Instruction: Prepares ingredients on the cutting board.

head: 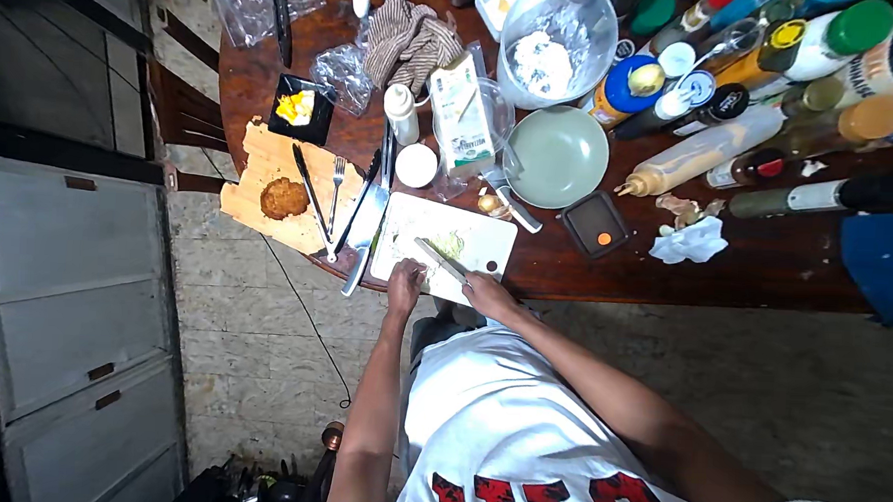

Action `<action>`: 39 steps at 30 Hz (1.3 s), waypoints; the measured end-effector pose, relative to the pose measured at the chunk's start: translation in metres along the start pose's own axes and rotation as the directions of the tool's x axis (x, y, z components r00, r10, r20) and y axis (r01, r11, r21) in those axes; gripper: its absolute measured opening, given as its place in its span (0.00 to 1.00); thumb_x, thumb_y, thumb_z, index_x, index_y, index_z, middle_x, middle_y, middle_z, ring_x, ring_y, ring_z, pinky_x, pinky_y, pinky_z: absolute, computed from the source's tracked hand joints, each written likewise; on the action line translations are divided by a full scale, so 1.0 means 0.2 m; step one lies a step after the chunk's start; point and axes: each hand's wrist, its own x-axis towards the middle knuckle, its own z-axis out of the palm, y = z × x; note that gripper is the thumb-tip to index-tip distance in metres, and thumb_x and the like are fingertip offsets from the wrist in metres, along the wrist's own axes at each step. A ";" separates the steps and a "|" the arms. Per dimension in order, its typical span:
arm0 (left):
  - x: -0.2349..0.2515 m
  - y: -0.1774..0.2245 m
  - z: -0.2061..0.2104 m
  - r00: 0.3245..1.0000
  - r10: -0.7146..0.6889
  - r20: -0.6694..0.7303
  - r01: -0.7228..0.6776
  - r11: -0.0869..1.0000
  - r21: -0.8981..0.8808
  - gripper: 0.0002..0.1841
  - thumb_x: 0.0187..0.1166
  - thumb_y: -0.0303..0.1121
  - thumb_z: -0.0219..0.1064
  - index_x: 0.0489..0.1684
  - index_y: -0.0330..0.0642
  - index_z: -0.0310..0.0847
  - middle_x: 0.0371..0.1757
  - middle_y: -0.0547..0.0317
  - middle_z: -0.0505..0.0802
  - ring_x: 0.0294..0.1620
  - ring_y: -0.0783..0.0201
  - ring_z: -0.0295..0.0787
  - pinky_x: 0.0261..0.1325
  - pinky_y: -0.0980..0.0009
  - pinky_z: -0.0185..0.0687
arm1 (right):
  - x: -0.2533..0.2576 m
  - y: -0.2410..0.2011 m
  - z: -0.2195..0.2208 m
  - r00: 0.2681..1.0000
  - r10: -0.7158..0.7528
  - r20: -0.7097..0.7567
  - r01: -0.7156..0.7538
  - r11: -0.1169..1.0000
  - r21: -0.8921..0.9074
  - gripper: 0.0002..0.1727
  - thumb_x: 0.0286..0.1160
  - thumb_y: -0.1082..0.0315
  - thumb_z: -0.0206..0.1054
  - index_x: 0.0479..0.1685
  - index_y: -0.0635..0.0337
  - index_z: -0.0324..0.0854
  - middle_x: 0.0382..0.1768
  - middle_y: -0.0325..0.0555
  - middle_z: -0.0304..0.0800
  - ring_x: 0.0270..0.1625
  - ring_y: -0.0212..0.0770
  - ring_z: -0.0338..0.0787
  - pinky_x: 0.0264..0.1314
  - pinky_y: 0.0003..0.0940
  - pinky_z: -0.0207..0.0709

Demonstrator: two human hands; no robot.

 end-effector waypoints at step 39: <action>-0.07 -0.07 0.01 0.783 0.563 0.266 -0.610 0.610 0.505 0.13 0.80 0.20 0.60 0.51 0.42 0.91 0.60 0.56 0.93 0.64 0.53 0.88 0.71 0.58 0.81 | -0.01 -0.09 0.13 0.992 -0.099 -0.073 0.075 0.960 -0.271 0.20 0.90 0.65 0.48 0.72 0.61 0.75 0.48 0.63 0.91 0.54 0.64 0.93 0.55 0.60 0.86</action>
